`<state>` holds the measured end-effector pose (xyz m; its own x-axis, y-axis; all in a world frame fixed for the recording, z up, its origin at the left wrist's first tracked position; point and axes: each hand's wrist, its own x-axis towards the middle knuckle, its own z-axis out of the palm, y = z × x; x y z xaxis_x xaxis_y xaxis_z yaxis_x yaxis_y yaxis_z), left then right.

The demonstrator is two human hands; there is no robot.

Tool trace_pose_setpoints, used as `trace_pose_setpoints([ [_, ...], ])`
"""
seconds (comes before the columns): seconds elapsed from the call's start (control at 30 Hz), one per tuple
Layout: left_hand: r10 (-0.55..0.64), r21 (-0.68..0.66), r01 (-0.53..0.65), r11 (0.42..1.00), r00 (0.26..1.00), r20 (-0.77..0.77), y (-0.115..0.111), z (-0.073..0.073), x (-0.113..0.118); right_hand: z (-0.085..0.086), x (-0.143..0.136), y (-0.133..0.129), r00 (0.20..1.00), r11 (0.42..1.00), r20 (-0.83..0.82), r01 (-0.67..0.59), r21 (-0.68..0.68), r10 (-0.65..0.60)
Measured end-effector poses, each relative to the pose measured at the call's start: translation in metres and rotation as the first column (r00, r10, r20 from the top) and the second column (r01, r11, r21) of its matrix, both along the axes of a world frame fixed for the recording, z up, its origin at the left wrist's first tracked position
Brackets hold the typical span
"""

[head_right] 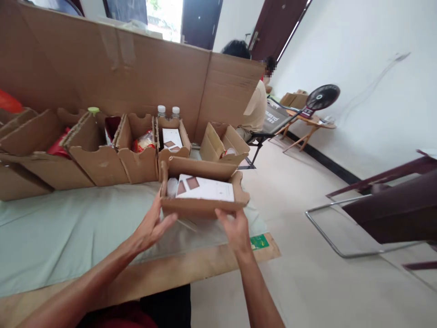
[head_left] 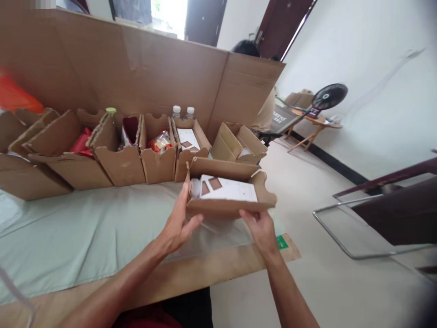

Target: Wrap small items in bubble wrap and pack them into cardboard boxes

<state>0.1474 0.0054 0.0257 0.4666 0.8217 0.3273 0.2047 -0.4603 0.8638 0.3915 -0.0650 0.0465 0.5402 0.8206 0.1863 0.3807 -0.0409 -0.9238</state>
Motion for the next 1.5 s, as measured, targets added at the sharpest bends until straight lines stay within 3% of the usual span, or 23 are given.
trace_pose_setpoints([
  [0.07,0.087,-0.062,-0.087,0.994,0.996,0.001,-0.033,-0.004,-0.041,-0.003,-0.032,-0.025,0.999,1.0,0.044,-0.002,0.012,0.002],
  [0.13,0.218,-0.126,-0.221,0.967,0.975,-0.035,-0.055,0.001,-0.085,0.003,-0.071,-0.032,0.996,0.998,0.075,-0.058,0.032,0.055],
  [0.23,0.421,-0.127,-0.427,0.895,0.904,-0.075,-0.052,0.035,-0.136,0.037,-0.124,-0.005,0.973,0.977,0.096,-0.212,0.031,0.208],
  [0.33,0.577,0.042,-0.576,0.816,0.816,-0.015,-0.014,0.083,-0.141,0.077,-0.139,0.039,0.953,0.949,0.087,-0.299,0.101,0.291],
  [0.4,0.477,0.091,-0.487,0.869,0.872,0.106,0.008,0.104,-0.121,0.092,-0.128,0.052,0.964,0.945,0.091,-0.264,0.191,0.251],
  [0.47,0.348,0.137,-0.364,0.921,0.929,0.126,0.015,0.106,-0.098,0.093,-0.111,0.041,0.983,0.952,0.104,-0.172,0.254,0.15],
  [0.53,0.309,0.125,-0.314,0.941,0.95,0.053,0.002,0.092,-0.088,0.082,-0.1,0.016,0.992,0.963,0.127,-0.06,0.262,0.027],
  [0.6,0.321,0.037,-0.32,0.947,0.947,-0.011,-0.02,0.071,-0.099,0.066,-0.106,-0.007,0.984,0.975,0.171,0.008,0.223,-0.047],
  [0.67,0.348,-0.045,-0.349,0.936,0.937,-0.023,-0.039,0.057,-0.13,0.055,-0.131,-0.012,0.977,0.981,0.212,-0.058,0.183,0.019],
  [0.73,0.459,-0.09,-0.46,0.883,0.888,-0.033,-0.043,0.061,-0.166,0.055,-0.163,0.006,0.963,0.968,0.213,-0.199,0.152,0.164],
  [0.83,0.577,0.015,-0.577,0.816,0.817,0.011,-0.023,0.088,-0.191,0.069,-0.19,0.048,0.949,0.932,0.144,-0.305,0.195,0.28],
  [0.9,0.531,0.058,-0.535,0.843,0.844,0.078,-0.009,0.1,-0.179,0.075,-0.183,0.061,0.96,0.927,0.123,-0.275,0.254,0.251],
  [0.97,0.436,0.029,-0.44,0.898,0.895,0.093,-0.009,0.096,-0.152,0.069,-0.161,0.054,0.976,0.926,0.116,-0.212,0.313,0.185],
  [1.1,0.265,-0.07,-0.259,0.963,0.96,0.087,-0.047,0.054,-0.093,0.033,-0.109,0.006,0.996,0.94,0.008,-0.092,0.328,0.094],
  [1.2,0.18,-0.121,-0.171,0.978,0.981,0.066,-0.083,0.021,-0.067,0.006,-0.081,-0.015,0.995,0.958,-0.07,-0.046,0.282,0.068],
  [1.33,0.113,-0.115,-0.111,0.987,0.994,0.01,-0.11,0.001,-0.046,-0.014,-0.047,0.0,0.987,0.957,-0.103,-0.087,0.278,0.12],
  [1.5,-0.003,-0.149,-0.005,0.989,0.999,-0.051,-0.128,0.0,-0.016,-0.019,-0.014,0.038,0.993,0.952,-0.079,-0.061,0.3,0.089],
])
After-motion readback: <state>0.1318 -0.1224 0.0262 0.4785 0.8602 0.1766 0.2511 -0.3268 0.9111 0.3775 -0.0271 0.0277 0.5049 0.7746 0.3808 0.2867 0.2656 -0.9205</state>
